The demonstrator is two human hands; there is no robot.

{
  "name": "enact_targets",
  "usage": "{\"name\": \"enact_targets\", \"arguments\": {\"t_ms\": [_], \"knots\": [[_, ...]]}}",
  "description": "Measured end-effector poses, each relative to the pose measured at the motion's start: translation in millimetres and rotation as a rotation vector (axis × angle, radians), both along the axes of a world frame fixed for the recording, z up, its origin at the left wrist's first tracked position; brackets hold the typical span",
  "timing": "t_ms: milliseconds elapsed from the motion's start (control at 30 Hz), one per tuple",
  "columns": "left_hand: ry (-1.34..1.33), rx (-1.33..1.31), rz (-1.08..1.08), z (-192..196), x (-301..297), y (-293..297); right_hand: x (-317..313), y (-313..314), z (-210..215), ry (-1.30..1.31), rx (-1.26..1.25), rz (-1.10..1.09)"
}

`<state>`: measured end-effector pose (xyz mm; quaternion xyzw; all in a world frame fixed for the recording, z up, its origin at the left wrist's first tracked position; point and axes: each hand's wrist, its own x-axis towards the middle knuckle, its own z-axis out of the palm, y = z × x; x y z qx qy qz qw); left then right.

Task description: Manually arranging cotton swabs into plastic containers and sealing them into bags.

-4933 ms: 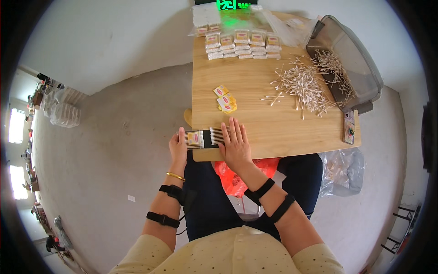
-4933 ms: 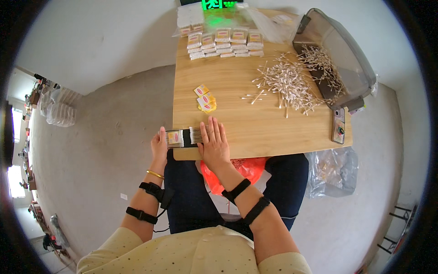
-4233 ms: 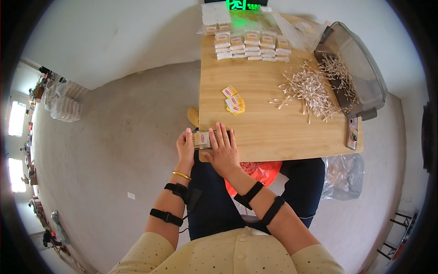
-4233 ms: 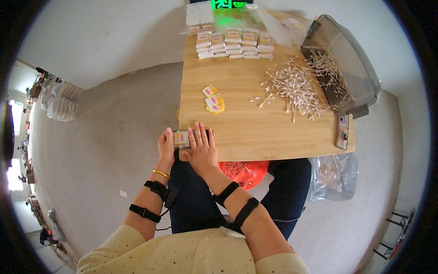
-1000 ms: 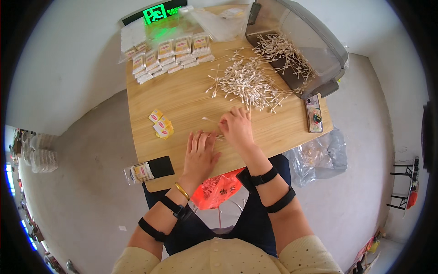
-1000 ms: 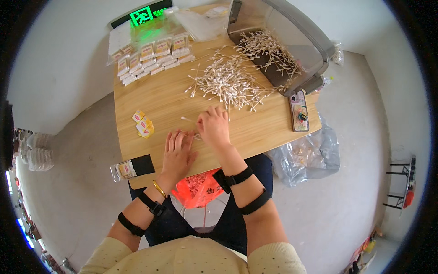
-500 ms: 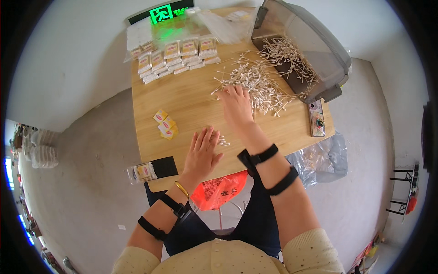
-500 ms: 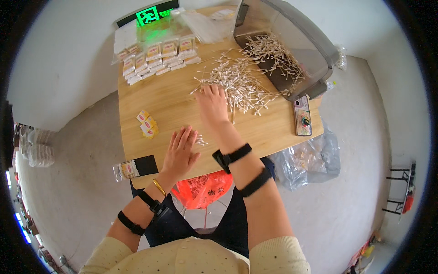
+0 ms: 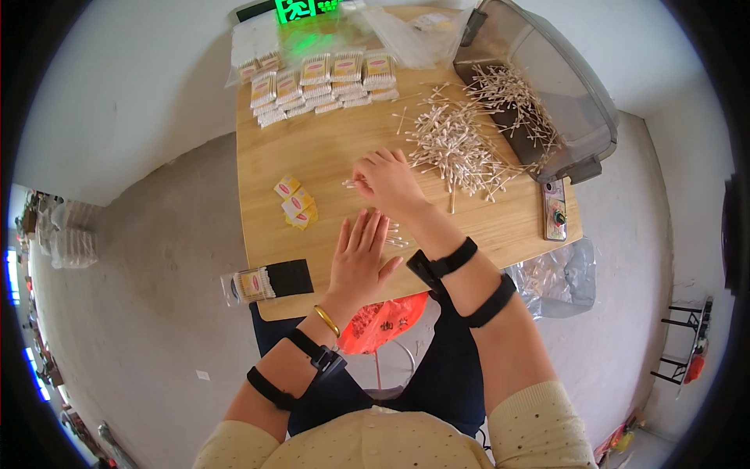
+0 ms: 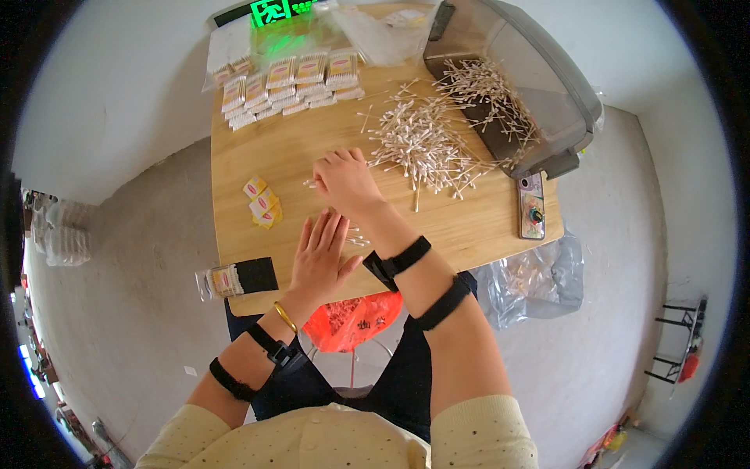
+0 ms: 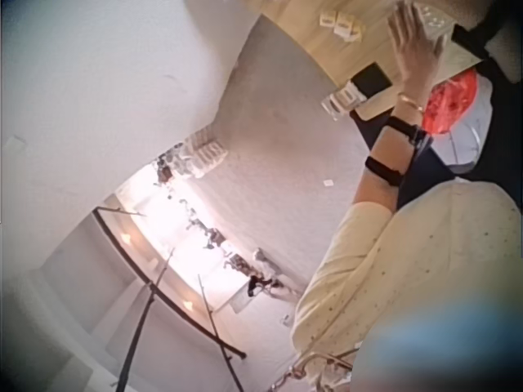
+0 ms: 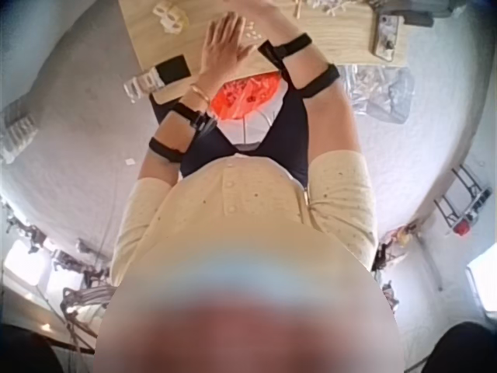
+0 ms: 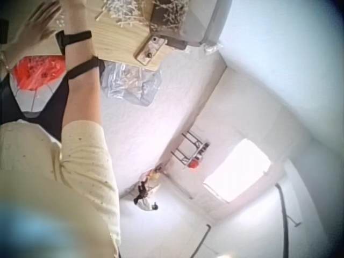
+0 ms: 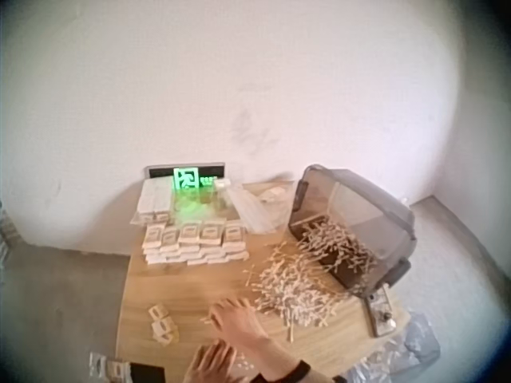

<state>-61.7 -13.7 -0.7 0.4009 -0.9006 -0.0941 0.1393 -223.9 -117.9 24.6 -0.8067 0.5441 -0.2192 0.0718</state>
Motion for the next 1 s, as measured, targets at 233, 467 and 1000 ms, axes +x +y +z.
{"name": "enact_targets", "arguments": {"t_ms": [233, 467, 1000], "knots": [[0.026, 0.073, 0.048, 12.5, -4.6, 13.0, -19.4, 32.1, -3.6, -0.248, -0.063, -0.146], [0.11, 0.126, 0.059, 13.4, 4.1, 16.4, -35.2, 39.5, -4.3, -0.245, -0.051, -0.207], [0.246, 0.119, -0.068, 23.4, -16.7, -102.5, -57.9, 68.3, 0.5, -0.503, 0.008, -0.312]]}}
